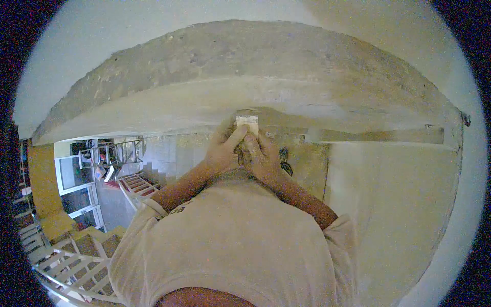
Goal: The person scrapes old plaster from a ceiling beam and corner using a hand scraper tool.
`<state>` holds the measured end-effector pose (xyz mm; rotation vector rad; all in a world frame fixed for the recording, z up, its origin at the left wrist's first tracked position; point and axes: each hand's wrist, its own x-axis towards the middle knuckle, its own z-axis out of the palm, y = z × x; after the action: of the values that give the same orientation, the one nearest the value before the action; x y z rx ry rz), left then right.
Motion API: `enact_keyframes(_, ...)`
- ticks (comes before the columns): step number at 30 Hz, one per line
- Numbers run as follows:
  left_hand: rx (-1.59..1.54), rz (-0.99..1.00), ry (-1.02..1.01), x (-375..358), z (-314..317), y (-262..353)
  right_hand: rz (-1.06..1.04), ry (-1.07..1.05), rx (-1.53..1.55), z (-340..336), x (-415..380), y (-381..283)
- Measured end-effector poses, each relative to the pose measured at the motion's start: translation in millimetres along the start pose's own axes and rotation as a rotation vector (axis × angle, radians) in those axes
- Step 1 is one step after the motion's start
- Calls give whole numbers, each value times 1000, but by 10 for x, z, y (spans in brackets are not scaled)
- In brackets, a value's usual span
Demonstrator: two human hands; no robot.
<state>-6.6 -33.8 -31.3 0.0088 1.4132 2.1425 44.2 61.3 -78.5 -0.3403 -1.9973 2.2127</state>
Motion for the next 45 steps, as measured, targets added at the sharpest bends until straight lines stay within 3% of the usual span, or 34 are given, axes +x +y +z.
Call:
enact_keyframes(2,309,36,-93,-25,-131,37,83,-39,74,20,-38,-49)
enact_keyframes(4,314,-48,-194,-15,-303,100,235,-52,158,110,-61,-210)
enact_keyframes(5,320,-142,-288,-11,-374,119,228,-48,159,141,-57,-199)
enact_keyframes(7,363,-96,-272,87,-346,79,95,-57,-13,49,21,-135)
enact_keyframes(9,397,-56,-257,33,-430,103,128,-44,-13,196,-6,-62)
enact_keyframes(11,45,-73,-186,-57,-533,144,164,-34,-14,443,-40,-14)
enact_keyframes(13,113,-41,-178,-42,-644,134,82,-27,122,592,-37,16)
enact_keyframes(18,229,21,-169,-16,-771,54,119,-99,145,673,-88,9)
enact_keyframes(21,67,-14,-173,-35,-697,-12,238,-95,170,620,-140,11)
enact_keyframes(23,-84,-187,-55,-65,-592,5,337,-107,233,583,-183,40)
enact_keyframes(25,-43,-121,-75,-56,-558,-25,125,-32,72,535,-123,95)
enact_keyframes(28,-63,-16,-109,-62,-516,-103,56,-56,186,559,-97,-48)
enact_keyframes(30,-116,18,-113,-123,-541,-83,142,-67,245,614,-81,-156)
enact_keyframes(31,48,39,-13,-145,-526,-27,219,-56,291,626,-47,-183)
enact_keyframes(32,212,57,82,-171,-536,7,219,-62,298,632,-25,-106)
enact_keyframes(35,184,84,124,-161,-530,-94,199,-60,187,595,23,282)
enact_keyframes(37,264,64,112,-105,-708,-173,19,25,39,691,46,383)
enact_keyframes(40,405,75,71,-55,-749,-47,-37,49,-113,748,56,199)
enact_keyframes(43,479,99,27,34,-865,-107,93,84,56,821,96,250)
enact_keyframes(45,481,109,2,89,-871,-147,19,107,-88,809,118,308)
